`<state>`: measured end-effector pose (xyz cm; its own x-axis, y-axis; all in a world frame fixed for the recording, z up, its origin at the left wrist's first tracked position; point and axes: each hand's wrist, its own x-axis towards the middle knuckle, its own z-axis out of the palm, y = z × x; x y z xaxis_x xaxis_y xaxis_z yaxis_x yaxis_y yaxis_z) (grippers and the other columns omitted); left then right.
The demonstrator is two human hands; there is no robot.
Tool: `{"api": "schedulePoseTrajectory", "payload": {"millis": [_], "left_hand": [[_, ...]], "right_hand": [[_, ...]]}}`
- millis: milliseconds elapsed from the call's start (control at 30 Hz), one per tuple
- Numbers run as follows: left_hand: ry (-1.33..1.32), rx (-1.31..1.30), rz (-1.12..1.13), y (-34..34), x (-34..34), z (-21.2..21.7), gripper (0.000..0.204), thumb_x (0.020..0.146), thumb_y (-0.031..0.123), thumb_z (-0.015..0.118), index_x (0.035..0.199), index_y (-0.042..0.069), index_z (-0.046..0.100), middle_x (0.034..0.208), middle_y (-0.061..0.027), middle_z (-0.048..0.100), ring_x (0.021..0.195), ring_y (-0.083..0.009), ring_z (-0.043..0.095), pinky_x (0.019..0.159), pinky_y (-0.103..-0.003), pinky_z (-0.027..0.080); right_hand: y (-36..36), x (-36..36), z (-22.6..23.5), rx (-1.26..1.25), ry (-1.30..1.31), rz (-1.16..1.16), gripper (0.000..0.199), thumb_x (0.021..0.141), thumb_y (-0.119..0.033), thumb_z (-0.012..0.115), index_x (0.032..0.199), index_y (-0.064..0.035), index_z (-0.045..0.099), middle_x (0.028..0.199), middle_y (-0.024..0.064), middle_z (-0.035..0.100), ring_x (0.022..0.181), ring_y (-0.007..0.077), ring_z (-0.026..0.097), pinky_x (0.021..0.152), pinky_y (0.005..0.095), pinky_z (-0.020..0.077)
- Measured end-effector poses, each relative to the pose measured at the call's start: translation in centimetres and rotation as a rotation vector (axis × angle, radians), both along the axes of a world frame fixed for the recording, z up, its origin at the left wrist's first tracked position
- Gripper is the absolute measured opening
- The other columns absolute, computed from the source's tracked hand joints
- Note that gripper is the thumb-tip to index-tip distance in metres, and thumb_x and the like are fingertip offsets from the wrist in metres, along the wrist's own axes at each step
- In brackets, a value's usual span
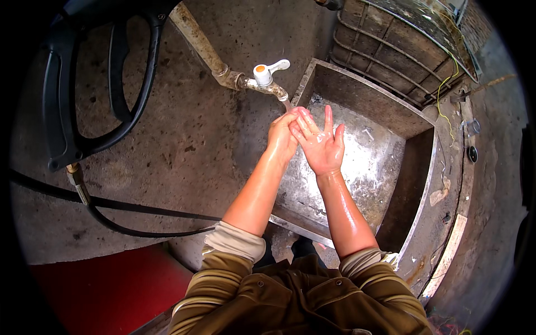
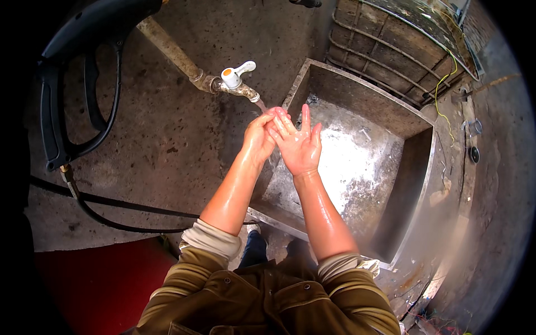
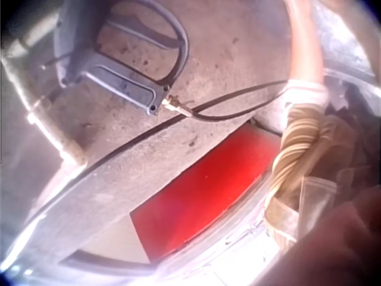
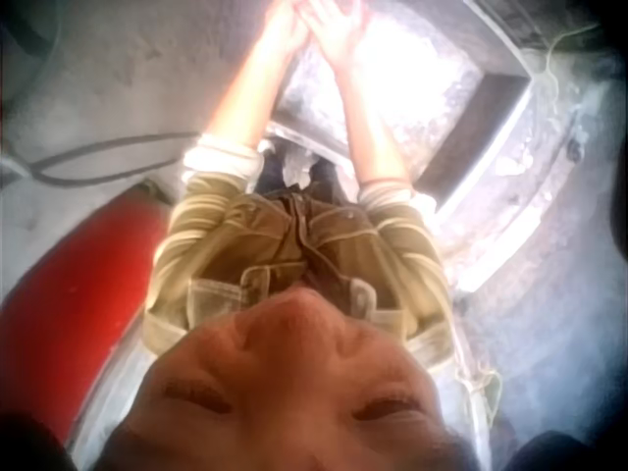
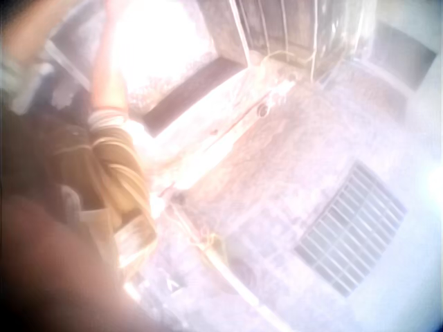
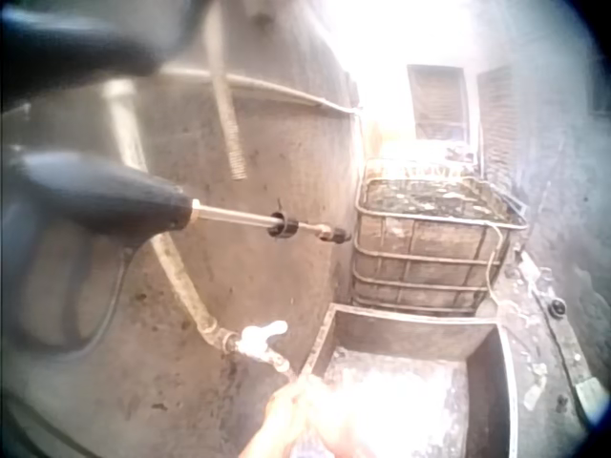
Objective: The person retrieves a metal frame from a cluttered workshop and carries it outside to a range hood. They attach the frame to the hood, then return inside to wash their hands at a sink and dry them with a cloth. Finally, they pick up a smartphone.
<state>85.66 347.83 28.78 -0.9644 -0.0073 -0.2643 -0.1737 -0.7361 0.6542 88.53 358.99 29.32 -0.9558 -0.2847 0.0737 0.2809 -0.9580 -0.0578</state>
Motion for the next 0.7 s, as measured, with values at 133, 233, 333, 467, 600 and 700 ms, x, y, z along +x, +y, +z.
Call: {"api": "schedulePoseTrajectory", "payload": {"millis": [133, 233, 333, 467, 600, 700], "left_hand": [[0.019, -0.027, 0.039, 0.5, 0.5, 1.2, 0.03, 0.079, 0.001, 0.041, 0.107, -0.007, 0.051, 0.105, -0.0191, 0.059, 0.099, -0.0273, 0.058, 0.091, -0.037, 0.046], [0.039, 0.048, -0.007, 0.0, 0.8, 1.0, 0.029, 0.078, 0.001, 0.042, 0.105, -0.007, 0.052, 0.103, -0.018, 0.059, 0.098, -0.0267, 0.058, 0.091, -0.037, 0.046], [-0.037, 0.193, -0.016, -0.8, 0.3, 0.5, 0.031, 0.078, -0.001, 0.046, 0.108, -0.009, 0.05, 0.105, -0.0187, 0.057, 0.098, -0.0282, 0.058, 0.09, -0.036, 0.046], [0.046, 0.031, -0.02, -0.5, 0.1, 0.2, 0.031, 0.081, 0.005, 0.041, 0.109, -0.005, 0.052, 0.113, -0.0181, 0.055, 0.108, -0.0273, 0.053, 0.096, -0.038, 0.043], [0.148, 0.404, -0.062, -1.3, -0.3, 0.4, 0.04, 0.09, 0.021, 0.037, 0.12, -0.004, 0.046, 0.125, -0.0184, 0.049, 0.119, -0.0285, 0.045, 0.102, -0.04, 0.035], [0.207, 0.684, -0.04, -0.8, -1.8, 0.6, 0.05, 0.093, 0.033, 0.035, 0.127, -0.003, 0.041, 0.131, -0.0175, 0.045, 0.125, -0.0295, 0.038, 0.107, -0.041, 0.028]], "right_hand": [[-0.3, 0.0, 0.0, 0.02, 0.005, -0.008, 0.061, 0.09, -0.058, 0.03, 0.143, -0.0302, 0.018, 0.142, 0.0282, 0.024, 0.132, 0.0407, 0.024, 0.106, 0.0548, 0.0201], [-0.2, -0.1, 0.1, 0.031, 0.03, 0.01, 0.062, 0.09, -0.058, 0.029, 0.143, -0.0297, 0.016, 0.141, 0.0287, 0.025, 0.132, 0.0413, 0.024, 0.106, 0.0545, 0.0205], [-0.5, 0.0, 0.6, 0.024, 0.045, 0.008, 0.063, 0.09, -0.058, 0.03, 0.144, -0.0292, 0.014, 0.141, 0.0293, 0.024, 0.132, 0.0419, 0.024, 0.106, 0.0546, 0.0207], [-0.6, -0.3, 0.4, 0.013, 0.08, 0.021, 0.062, 0.09, -0.056, 0.032, 0.143, -0.0279, 0.015, 0.142, 0.0292, 0.021, 0.133, 0.0415, 0.023, 0.106, 0.0535, 0.0214], [-1.6, -1.9, 1.0, -0.053, 0.07, 0.06, 0.061, 0.092, -0.052, 0.033, 0.143, -0.0235, 0.017, 0.142, 0.0275, 0.023, 0.132, 0.0387, 0.025, 0.107, 0.0518, 0.0223], [-4.2, -4.2, 1.4, 0.09, 0.124, -0.026, 0.061, 0.093, -0.046, 0.037, 0.143, -0.0191, 0.016, 0.141, 0.0253, 0.025, 0.13, 0.0354, 0.028, 0.107, 0.0503, 0.0232]]}}
